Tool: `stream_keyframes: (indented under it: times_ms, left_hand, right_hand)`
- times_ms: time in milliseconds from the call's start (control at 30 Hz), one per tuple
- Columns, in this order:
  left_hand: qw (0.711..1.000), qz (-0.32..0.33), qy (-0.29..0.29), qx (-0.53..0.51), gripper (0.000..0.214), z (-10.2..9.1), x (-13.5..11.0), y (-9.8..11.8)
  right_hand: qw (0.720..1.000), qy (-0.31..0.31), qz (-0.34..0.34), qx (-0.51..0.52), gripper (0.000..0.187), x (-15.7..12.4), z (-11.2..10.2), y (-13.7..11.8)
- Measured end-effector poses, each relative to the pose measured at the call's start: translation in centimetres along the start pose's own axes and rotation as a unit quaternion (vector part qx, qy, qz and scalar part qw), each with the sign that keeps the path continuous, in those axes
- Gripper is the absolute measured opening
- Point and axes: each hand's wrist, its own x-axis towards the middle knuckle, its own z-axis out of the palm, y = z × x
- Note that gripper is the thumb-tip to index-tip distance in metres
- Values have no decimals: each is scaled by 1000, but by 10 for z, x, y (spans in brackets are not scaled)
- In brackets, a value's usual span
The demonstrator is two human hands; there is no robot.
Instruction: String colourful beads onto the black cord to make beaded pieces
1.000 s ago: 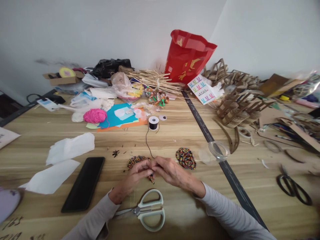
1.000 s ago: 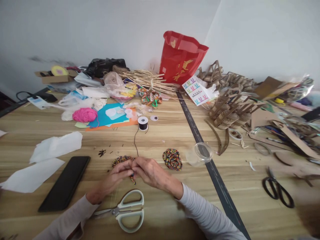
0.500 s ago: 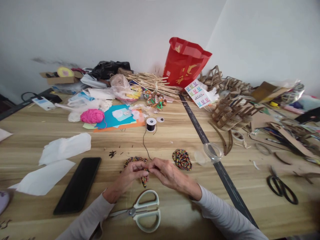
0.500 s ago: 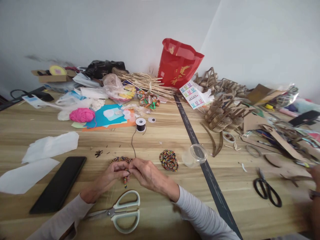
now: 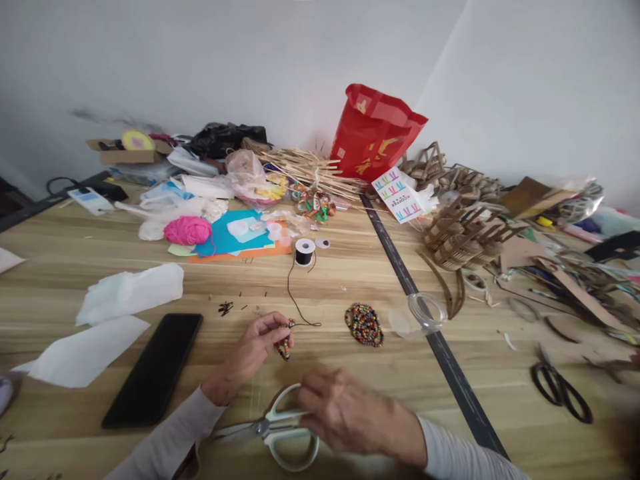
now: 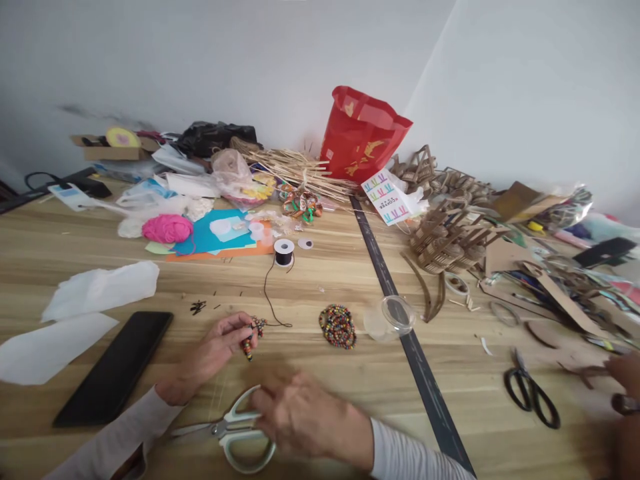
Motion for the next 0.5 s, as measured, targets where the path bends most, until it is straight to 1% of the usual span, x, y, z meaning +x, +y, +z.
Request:
stream_keyframes:
  times_ms: [33,67,100,133,200,267,367,433,500]
  left_hand:
    - [1000,-3,3,-6,29,0,0,0]
    - [1000,-4,5,-9,29,-1,0,0]
    - [1000,-3,7,-10,29,-1,0,0]
    - [1000,-1,8,-7,29,-1,0,1]
    - [1000,2,11,-2,28,-1,0,2]
    - [1000,6,16,-3,26,-2,-1,3]
    - [1000,8,22,-7,25,-3,-1,5]
    - [1000,13,23,-1,24,-4,-1,6]
    - [999,22,24,-1,23,-5,0,7]
  right_hand:
    - [999,-6,-39,-8,17,0,4,-7]
    - [998,-5,-62,-18,18,0,7,-12]
    - [997,-8,-68,-28,18,1,10,-17]
    - [997,-9,-73,-39,21,3,13,-21]
    - [995,-13,-78,-55,34,8,15,-26]
    - [995,-20,-75,-67,41,13,16,-28]
    - [995,-23,-58,-73,42,18,13,-29]
    - [997,-31,-35,-53,39,17,8,-25]
    - [999,-32,-5,5,38,11,1,-17]
